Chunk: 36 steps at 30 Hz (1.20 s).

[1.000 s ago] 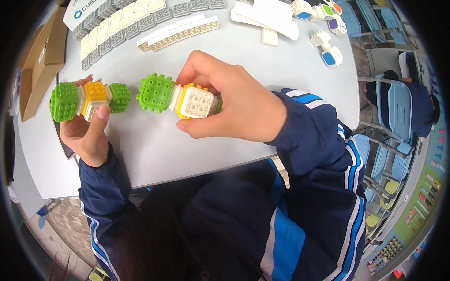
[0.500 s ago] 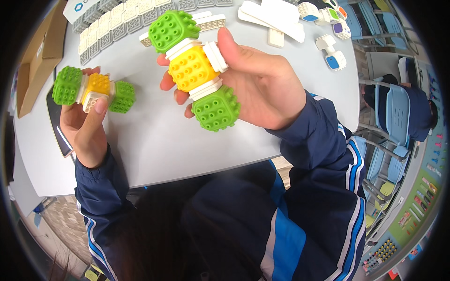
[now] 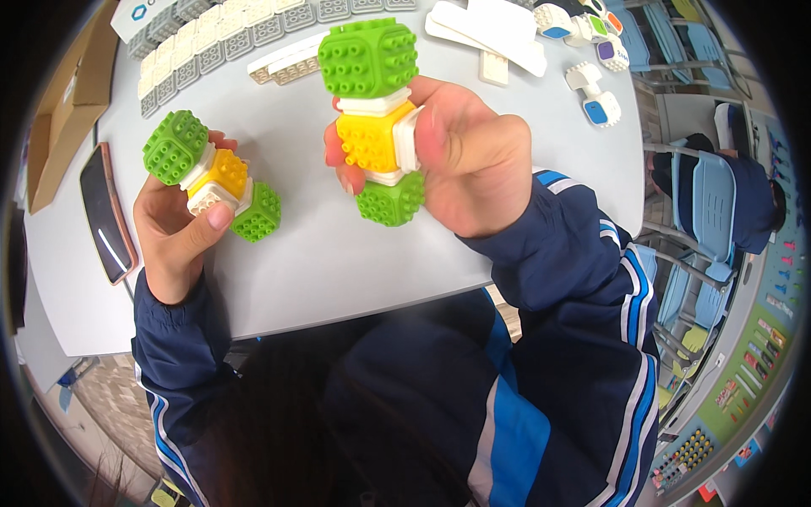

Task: The person assembles small green, yellow, and white interlocking building blocks on a table. They connect the pieces into small structures, occasionally picking up and repositioning them, and briefly drop a piece before retrieving it from the floor.

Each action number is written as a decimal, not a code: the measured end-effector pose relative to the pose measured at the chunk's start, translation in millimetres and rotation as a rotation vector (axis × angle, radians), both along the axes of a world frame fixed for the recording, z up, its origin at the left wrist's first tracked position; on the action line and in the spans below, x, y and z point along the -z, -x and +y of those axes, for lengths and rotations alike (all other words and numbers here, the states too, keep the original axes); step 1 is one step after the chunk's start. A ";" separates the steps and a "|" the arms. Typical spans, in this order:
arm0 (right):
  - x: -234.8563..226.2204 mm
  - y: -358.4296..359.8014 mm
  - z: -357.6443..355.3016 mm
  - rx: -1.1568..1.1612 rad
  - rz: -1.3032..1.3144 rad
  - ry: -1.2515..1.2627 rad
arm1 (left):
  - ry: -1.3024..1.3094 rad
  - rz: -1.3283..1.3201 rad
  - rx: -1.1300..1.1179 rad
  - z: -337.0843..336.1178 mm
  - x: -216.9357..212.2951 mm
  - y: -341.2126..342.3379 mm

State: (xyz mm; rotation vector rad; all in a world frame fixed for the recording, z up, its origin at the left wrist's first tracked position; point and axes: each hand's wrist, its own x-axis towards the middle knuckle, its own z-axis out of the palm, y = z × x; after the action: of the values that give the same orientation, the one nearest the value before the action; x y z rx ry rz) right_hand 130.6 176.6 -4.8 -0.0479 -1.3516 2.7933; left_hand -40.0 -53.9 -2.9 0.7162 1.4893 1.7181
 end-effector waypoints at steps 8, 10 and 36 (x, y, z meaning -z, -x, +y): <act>8.4 0.7 -0.8 0.001 -0.038 0.054 | 0.034 -0.072 0.106 1.6 0.9 -2.5; 9.8 3.4 -2.2 -0.022 -0.027 0.067 | 0.053 -0.093 0.134 1.3 -0.4 -3.7; 5.3 3.8 -19.1 -0.095 0.021 0.061 | -0.114 -0.050 0.069 -4.0 17.1 -11.2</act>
State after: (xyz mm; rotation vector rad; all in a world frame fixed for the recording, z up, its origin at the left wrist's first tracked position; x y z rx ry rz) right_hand 126.8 157.5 -10.1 0.0449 -1.2977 2.9032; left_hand -28.8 -57.9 -20.0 0.7690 1.3264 1.7668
